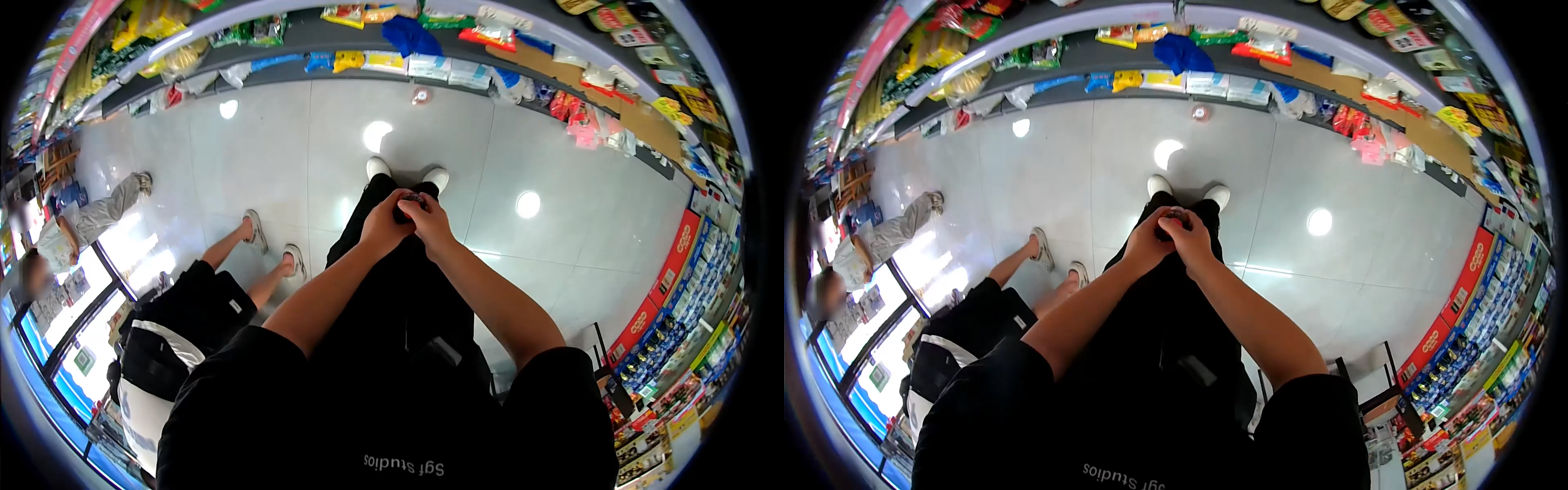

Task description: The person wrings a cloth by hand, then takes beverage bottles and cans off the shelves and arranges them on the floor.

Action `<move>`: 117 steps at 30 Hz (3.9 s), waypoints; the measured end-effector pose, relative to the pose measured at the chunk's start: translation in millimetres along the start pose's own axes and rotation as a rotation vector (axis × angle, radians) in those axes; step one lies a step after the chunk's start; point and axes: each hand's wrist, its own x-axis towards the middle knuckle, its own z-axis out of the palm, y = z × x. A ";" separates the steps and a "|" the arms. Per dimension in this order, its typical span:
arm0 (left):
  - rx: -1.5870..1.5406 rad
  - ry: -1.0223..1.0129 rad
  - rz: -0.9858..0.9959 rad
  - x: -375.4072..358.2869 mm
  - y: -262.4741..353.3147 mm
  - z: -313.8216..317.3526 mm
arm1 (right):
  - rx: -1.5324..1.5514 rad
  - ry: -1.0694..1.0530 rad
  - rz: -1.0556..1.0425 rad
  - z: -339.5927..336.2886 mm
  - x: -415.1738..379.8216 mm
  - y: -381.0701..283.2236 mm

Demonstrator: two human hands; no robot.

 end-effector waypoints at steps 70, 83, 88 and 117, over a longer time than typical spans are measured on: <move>0.126 -0.005 -0.130 166.0 -194.8 114.6 | -0.450 -0.051 0.163 -77.8 211.8 68.2; 0.452 -0.057 0.305 48.8 -47.9 13.7 | -0.483 -0.055 -0.034 -58.5 27.3 -54.7; -0.266 0.007 0.005 47.5 1.5 -2.6 | -0.459 -0.034 -0.131 -70.6 -16.4 -113.8; -0.658 0.188 0.243 45.9 161.6 8.0 | -0.044 -0.092 -0.473 -168.3 -137.8 -225.3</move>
